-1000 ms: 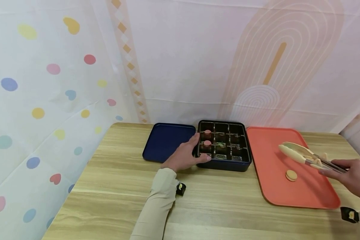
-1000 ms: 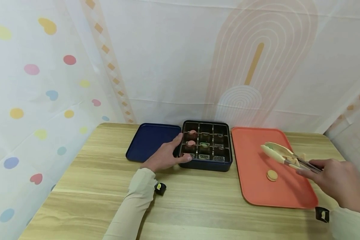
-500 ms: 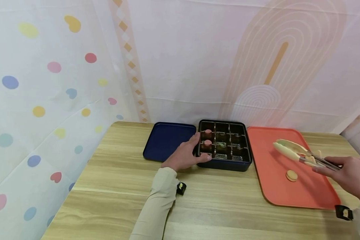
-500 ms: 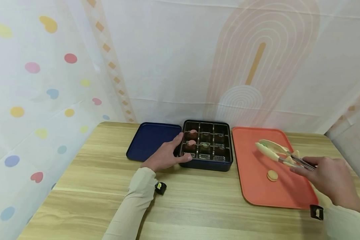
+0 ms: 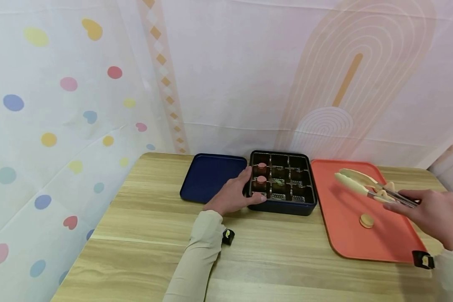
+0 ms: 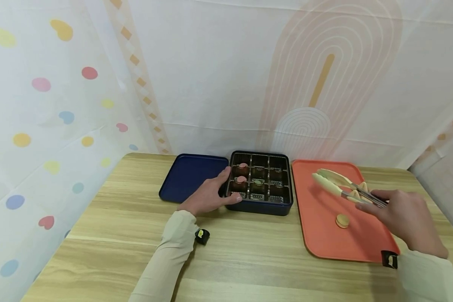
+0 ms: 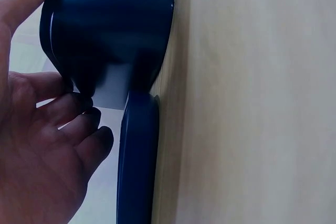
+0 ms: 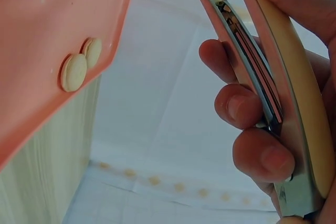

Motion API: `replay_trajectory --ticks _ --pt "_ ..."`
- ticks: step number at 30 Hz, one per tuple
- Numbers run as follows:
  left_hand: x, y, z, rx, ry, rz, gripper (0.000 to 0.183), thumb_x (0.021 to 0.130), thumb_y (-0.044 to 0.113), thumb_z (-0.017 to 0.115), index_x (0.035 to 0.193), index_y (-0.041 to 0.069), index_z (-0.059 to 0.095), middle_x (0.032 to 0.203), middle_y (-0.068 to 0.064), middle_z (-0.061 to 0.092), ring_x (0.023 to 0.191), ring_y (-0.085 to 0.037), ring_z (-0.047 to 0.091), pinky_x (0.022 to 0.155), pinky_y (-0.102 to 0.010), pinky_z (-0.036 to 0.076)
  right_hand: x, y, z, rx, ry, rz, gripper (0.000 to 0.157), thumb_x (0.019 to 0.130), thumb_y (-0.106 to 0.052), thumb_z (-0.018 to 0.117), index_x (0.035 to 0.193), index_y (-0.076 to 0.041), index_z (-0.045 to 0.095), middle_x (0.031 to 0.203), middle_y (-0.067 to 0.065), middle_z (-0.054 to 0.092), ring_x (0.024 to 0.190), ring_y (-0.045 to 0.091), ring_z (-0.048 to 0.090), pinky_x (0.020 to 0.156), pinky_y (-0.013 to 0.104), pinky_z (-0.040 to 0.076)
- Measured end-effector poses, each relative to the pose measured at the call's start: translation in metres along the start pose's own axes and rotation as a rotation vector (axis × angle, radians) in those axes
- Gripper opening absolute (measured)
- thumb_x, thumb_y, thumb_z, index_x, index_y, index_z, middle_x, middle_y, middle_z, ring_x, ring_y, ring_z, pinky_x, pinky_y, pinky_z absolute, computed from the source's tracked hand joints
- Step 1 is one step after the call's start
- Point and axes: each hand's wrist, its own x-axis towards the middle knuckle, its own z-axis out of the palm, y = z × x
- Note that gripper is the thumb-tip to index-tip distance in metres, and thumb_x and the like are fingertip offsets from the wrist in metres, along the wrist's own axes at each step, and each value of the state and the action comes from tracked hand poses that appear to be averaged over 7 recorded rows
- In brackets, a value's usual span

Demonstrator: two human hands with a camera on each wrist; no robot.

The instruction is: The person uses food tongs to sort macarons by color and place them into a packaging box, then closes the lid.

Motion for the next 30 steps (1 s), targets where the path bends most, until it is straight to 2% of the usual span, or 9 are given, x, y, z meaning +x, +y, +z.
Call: replay_trajectory --ticks 5,8,12,16,20,26,30 --pt "0.0 -0.001 0.0 -0.005 0.001 -0.005 0.106 0.087 0.066 0.064 0.163 0.027 0.001 0.172 0.005 0.002 0.158 -0.029 0.012 0.125 -0.054 0.025 0.005 -0.002 -0.001 0.004 0.073 -0.089 0.045 0.081 -0.045 0.08 0.082 -0.001 0.077 0.04 -0.014 0.038 0.042 0.003 0.027 0.044 0.025 0.024" --pt "0.0 -0.001 0.0 -0.008 0.003 -0.003 0.106 0.087 0.066 0.064 0.163 0.027 0.001 0.172 0.004 0.002 0.158 -0.029 0.012 0.125 -0.054 0.025 0.008 -0.004 -0.002 0.01 0.091 -0.111 0.044 0.079 -0.043 0.082 0.082 0.0 0.078 0.04 -0.015 0.042 0.042 0.0 0.027 0.044 0.024 0.025" --pt "0.001 -0.002 0.001 -0.008 0.005 -0.002 0.107 0.087 0.066 0.065 0.163 0.027 0.001 0.172 0.005 0.003 0.158 -0.03 0.013 0.125 -0.054 0.026 0.011 -0.008 -0.003 0.03 0.08 -0.104 0.042 0.079 -0.041 0.082 0.084 0.0 0.078 0.042 -0.014 0.046 0.043 -0.001 0.028 0.046 0.024 0.026" --pt "0.001 -0.002 0.002 -0.009 0.005 -0.007 0.107 0.086 0.066 0.065 0.163 0.028 0.001 0.171 0.007 0.002 0.158 -0.029 0.013 0.125 -0.053 0.025 0.014 -0.013 -0.004 0.066 0.085 -0.102 0.038 0.078 -0.039 0.084 0.085 -0.002 0.079 0.04 -0.016 0.041 0.043 -0.002 0.028 0.046 0.024 0.025" --pt "0.002 -0.001 0.002 -0.007 0.004 -0.008 0.107 0.086 0.066 0.065 0.163 0.028 0.001 0.172 0.007 0.003 0.158 -0.028 0.012 0.125 -0.054 0.025 0.018 -0.02 -0.005 0.098 0.076 -0.089 0.045 0.075 -0.038 0.086 0.095 0.002 0.08 0.038 -0.017 0.042 0.044 -0.002 0.03 0.047 0.024 0.026" --pt "0.002 -0.001 0.002 -0.005 0.002 -0.012 0.106 0.086 0.067 0.065 0.163 0.028 0.002 0.171 0.009 0.002 0.158 -0.028 0.012 0.126 -0.054 0.024 0.026 -0.03 -0.005 0.122 0.059 -0.093 0.036 0.072 -0.036 0.088 0.09 -0.006 0.082 0.045 -0.018 0.052 0.048 -0.006 0.036 0.049 0.023 0.031" --pt "0.002 -0.001 0.002 0.001 0.005 -0.017 0.106 0.086 0.067 0.065 0.163 0.028 0.002 0.171 0.008 0.002 0.158 -0.029 0.012 0.125 -0.055 0.024 0.03 -0.034 -0.004 0.12 0.094 -0.135 0.032 0.07 -0.035 0.089 0.086 -0.009 0.081 0.041 -0.02 0.045 0.047 -0.006 0.034 0.049 0.023 0.03"
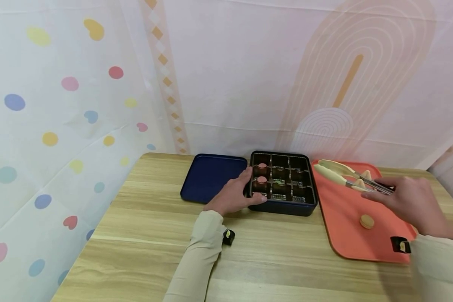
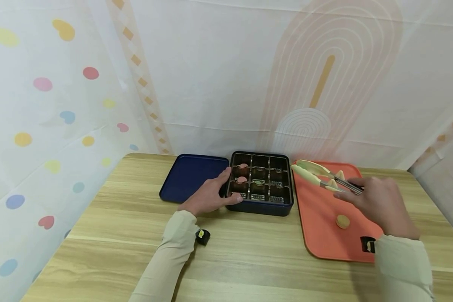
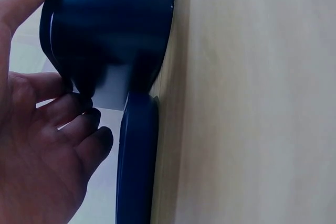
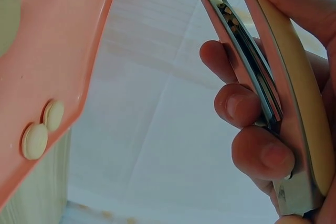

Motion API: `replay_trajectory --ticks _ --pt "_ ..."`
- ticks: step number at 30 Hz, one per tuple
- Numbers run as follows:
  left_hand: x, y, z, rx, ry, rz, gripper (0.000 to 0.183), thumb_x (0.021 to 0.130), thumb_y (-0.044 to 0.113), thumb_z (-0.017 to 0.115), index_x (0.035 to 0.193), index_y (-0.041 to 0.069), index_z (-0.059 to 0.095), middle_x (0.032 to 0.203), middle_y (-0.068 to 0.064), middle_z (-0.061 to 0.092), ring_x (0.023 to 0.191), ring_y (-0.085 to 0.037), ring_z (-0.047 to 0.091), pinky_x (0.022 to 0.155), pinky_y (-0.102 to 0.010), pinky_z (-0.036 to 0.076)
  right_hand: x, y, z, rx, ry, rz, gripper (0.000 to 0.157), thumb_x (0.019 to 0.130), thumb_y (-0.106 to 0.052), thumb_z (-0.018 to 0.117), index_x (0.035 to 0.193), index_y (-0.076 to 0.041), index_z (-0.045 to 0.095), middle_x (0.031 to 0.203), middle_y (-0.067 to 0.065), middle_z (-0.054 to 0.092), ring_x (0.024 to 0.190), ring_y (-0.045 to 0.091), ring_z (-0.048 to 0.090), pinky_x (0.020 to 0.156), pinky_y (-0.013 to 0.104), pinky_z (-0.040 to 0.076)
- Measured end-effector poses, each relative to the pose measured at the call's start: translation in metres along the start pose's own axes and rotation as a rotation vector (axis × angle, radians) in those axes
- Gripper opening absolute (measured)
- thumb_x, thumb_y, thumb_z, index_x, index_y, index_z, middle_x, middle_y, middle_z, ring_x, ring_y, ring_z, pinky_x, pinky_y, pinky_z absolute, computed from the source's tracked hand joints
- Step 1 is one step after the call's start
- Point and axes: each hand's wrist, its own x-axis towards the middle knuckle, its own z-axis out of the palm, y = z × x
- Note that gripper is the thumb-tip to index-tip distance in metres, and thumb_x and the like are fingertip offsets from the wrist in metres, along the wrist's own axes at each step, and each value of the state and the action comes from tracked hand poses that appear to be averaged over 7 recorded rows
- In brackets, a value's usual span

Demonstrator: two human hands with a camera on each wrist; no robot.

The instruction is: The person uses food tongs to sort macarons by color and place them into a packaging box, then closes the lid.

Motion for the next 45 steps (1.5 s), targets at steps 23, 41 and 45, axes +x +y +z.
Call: replay_trajectory --ticks 23,41,45 --pt "-0.001 -0.002 0.0 0.013 0.006 0.016 0.106 0.087 0.066 0.064 0.164 0.026 0.003 0.172 0.004 0.005 0.158 -0.032 0.015 0.124 -0.056 0.025 0.031 -0.046 0.021 0.084 -0.116 -0.059 0.035 0.077 -0.028 0.086 0.104 -0.006 0.08 0.043 -0.01 0.045 0.047 0.005 0.031 0.054 0.024 0.03" --pt "0.0 -0.002 0.001 0.005 0.004 0.023 0.106 0.086 0.067 0.064 0.163 0.027 0.004 0.171 0.007 0.004 0.158 -0.032 0.015 0.125 -0.055 0.026 0.051 -0.07 0.043 0.111 -0.144 -0.04 0.03 0.081 -0.026 0.084 0.102 -0.005 0.08 0.043 -0.006 0.042 0.044 0.011 0.028 0.05 0.025 0.023" --pt "0.002 -0.003 0.002 0.006 0.002 0.023 0.106 0.086 0.067 0.064 0.163 0.027 0.003 0.171 0.009 0.004 0.158 -0.031 0.015 0.125 -0.055 0.025 0.051 -0.071 0.047 0.107 -0.133 -0.052 0.015 0.082 -0.024 0.083 0.082 -0.011 0.075 0.045 -0.008 0.032 0.046 0.009 0.028 0.051 0.024 0.023"
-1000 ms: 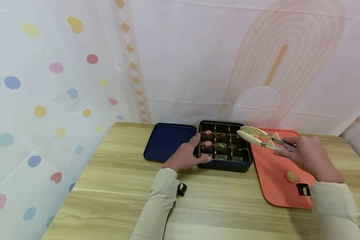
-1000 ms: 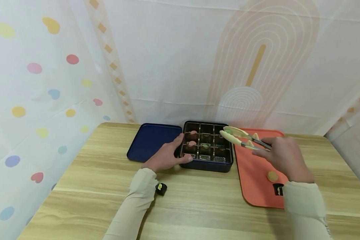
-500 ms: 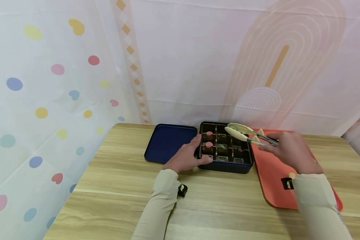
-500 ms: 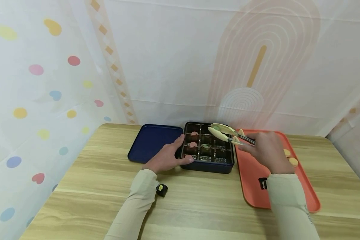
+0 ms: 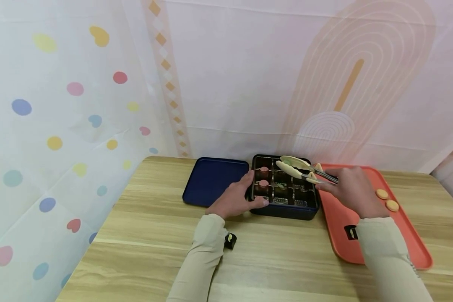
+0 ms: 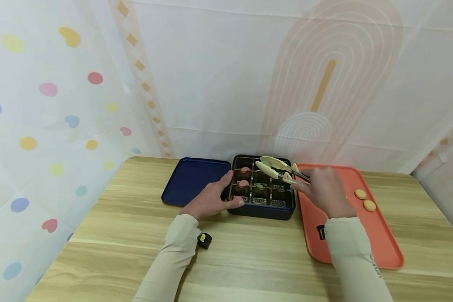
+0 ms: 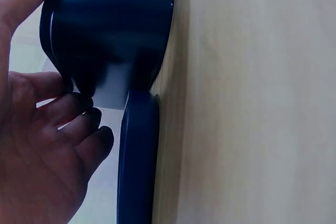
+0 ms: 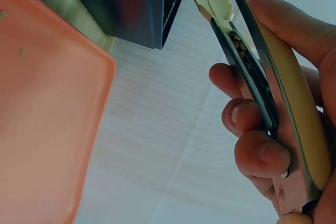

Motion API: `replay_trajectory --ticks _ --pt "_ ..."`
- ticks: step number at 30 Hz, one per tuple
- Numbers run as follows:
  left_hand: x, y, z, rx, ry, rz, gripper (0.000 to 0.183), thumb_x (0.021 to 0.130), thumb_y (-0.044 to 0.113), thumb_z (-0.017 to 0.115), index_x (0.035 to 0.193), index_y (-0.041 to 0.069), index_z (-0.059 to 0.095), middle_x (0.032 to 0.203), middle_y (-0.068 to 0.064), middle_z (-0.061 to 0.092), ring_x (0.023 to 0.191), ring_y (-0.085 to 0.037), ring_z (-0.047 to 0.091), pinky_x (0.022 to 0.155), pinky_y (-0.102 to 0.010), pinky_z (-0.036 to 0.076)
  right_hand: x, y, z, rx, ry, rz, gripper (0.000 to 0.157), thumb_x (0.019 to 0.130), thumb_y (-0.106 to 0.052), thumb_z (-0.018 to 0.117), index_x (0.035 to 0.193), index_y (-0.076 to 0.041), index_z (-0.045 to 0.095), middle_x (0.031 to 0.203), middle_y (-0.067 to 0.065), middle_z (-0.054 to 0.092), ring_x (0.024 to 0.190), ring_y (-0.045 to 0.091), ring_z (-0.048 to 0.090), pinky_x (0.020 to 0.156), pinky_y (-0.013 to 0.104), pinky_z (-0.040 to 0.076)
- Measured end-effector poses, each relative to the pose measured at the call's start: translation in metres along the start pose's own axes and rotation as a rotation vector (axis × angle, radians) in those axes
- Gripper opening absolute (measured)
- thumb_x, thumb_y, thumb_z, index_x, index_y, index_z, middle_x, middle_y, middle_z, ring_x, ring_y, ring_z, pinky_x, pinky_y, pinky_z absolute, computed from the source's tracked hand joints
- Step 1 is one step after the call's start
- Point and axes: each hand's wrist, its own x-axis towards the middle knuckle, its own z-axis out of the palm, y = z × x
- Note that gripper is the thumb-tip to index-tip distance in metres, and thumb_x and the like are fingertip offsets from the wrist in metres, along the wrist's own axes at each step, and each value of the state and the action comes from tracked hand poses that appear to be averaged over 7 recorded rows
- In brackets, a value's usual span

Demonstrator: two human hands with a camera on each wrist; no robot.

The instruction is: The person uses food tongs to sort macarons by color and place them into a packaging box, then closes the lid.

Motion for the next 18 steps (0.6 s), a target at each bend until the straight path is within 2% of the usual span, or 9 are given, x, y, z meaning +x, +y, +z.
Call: replay_trajectory --ticks 2,5,11,14,18 --pt "0.0005 -0.0002 0.0004 -0.002 0.002 0.0 0.107 0.086 0.067 0.065 0.163 0.027 0.003 0.171 0.009 0.004 0.158 -0.031 0.015 0.125 -0.055 0.025 0.0004 -0.0003 0.0008 0.002 -0.004 0.0 0.016 0.082 -0.025 0.083 0.081 -0.012 0.074 0.046 -0.008 0.033 0.047 0.009 0.029 0.051 0.024 0.024" --pt "0.0012 -0.0003 0.0005 -0.004 0.005 0.0 0.107 0.086 0.067 0.065 0.163 0.027 0.003 0.171 0.009 0.004 0.158 -0.03 0.015 0.125 -0.054 0.026 0.0008 -0.0013 0.0011 0.006 -0.014 0.007 0.019 0.083 -0.027 0.082 0.087 -0.01 0.077 0.045 -0.007 0.037 0.047 0.009 0.031 0.051 0.024 0.024" --pt "-0.0006 0.0006 -0.0011 0.001 0.005 0.007 0.106 0.086 0.066 0.065 0.163 0.026 0.003 0.171 0.008 0.004 0.158 -0.031 0.015 0.125 -0.054 0.026 0.0025 -0.0039 0.0028 -0.001 -0.002 0.01 0.02 0.083 -0.027 0.082 0.076 -0.012 0.07 0.047 -0.006 0.034 0.047 0.01 0.031 0.051 0.024 0.026" --pt "-0.0018 0.0007 -0.0019 0.002 0.005 0.003 0.106 0.086 0.066 0.065 0.163 0.026 0.004 0.171 0.007 0.005 0.157 -0.032 0.015 0.124 -0.055 0.026 0.0032 -0.0043 0.0029 0.01 0.006 0.016 0.019 0.082 -0.027 0.083 0.084 -0.01 0.075 0.046 -0.005 0.04 0.046 0.01 0.034 0.05 0.024 0.027" --pt "-0.0014 -0.0006 -0.0022 0.004 0.008 0.004 0.106 0.086 0.067 0.065 0.163 0.027 0.004 0.172 0.006 0.005 0.157 -0.033 0.015 0.124 -0.056 0.027 0.0041 -0.004 0.0028 0.014 0.03 0.009 0.019 0.081 -0.027 0.084 0.084 -0.009 0.076 0.046 -0.004 0.045 0.046 0.01 0.036 0.05 0.024 0.028"
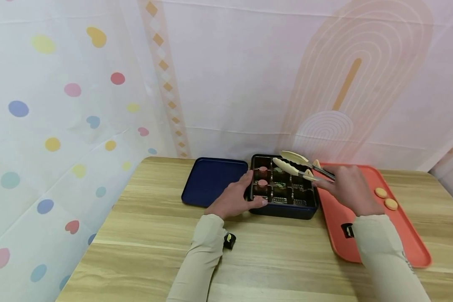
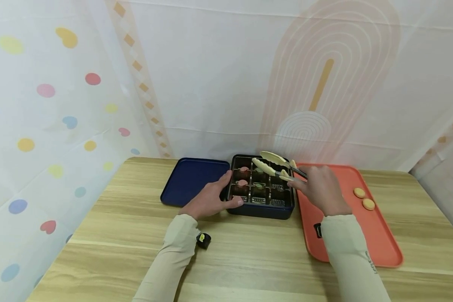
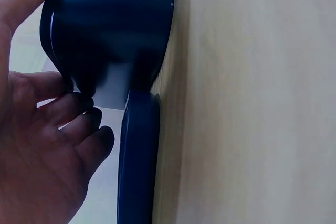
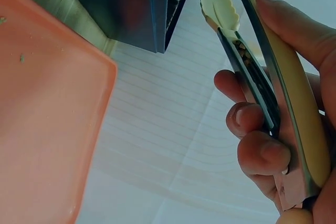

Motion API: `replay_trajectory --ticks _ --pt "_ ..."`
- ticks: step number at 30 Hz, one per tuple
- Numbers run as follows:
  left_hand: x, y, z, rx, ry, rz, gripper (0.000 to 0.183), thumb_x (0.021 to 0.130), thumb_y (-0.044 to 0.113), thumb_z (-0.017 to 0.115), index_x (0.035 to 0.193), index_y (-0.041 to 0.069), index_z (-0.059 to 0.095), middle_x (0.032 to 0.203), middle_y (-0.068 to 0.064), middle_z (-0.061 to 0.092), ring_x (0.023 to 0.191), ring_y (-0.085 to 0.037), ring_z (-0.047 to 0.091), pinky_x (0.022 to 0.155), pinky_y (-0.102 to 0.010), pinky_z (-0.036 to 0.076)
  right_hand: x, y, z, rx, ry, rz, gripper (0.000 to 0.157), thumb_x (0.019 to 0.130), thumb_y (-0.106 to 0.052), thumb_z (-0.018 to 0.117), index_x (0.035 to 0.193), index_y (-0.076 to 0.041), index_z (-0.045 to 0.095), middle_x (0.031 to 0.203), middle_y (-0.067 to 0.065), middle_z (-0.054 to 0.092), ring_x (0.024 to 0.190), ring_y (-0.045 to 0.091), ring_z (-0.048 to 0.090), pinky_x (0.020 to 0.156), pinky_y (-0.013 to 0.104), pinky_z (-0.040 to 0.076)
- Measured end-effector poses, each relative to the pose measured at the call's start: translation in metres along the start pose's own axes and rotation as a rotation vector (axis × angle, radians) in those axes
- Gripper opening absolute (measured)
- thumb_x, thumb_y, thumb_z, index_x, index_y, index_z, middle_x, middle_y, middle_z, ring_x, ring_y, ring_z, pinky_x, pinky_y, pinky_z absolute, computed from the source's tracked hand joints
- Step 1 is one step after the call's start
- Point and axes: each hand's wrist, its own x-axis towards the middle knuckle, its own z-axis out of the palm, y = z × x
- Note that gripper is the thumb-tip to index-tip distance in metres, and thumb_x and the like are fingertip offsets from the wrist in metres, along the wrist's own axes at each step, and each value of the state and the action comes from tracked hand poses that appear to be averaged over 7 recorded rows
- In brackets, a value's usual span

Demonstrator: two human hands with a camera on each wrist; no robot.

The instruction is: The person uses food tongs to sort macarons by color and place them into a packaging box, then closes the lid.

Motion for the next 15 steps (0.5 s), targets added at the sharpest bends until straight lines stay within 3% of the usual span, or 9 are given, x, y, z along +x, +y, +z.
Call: replay_trajectory --ticks 5,10,15 --pt "0.001 -0.001 0.0 0.004 0.003 0.007 0.106 0.087 0.066 0.065 0.163 0.026 0.004 0.172 0.006 0.005 0.157 -0.033 0.016 0.124 -0.055 0.027 -0.002 0.002 -0.001 0.009 0.004 0.007 0.023 0.082 -0.027 0.084 0.073 -0.012 0.068 0.047 -0.004 0.04 0.045 0.01 0.033 0.05 0.024 0.027" --pt "0.0 -0.001 0.0 0.008 -0.003 0.003 0.106 0.087 0.067 0.064 0.163 0.026 0.003 0.171 0.007 0.004 0.157 -0.033 0.016 0.124 -0.056 0.027 -0.012 0.009 -0.006 0.018 0.02 0.001 0.021 0.081 -0.03 0.084 0.083 -0.011 0.074 0.047 -0.007 0.036 0.046 0.007 0.026 0.049 0.024 0.024" --pt "-0.002 0.0 -0.003 0.011 -0.004 -0.009 0.105 0.087 0.067 0.063 0.163 0.028 0.002 0.171 0.007 0.004 0.157 -0.034 0.015 0.124 -0.057 0.026 -0.022 0.022 -0.013 0.005 0.06 -0.005 0.017 0.079 -0.029 0.085 0.085 -0.017 0.075 0.049 -0.01 0.028 0.049 0.004 0.02 0.051 0.023 0.022"
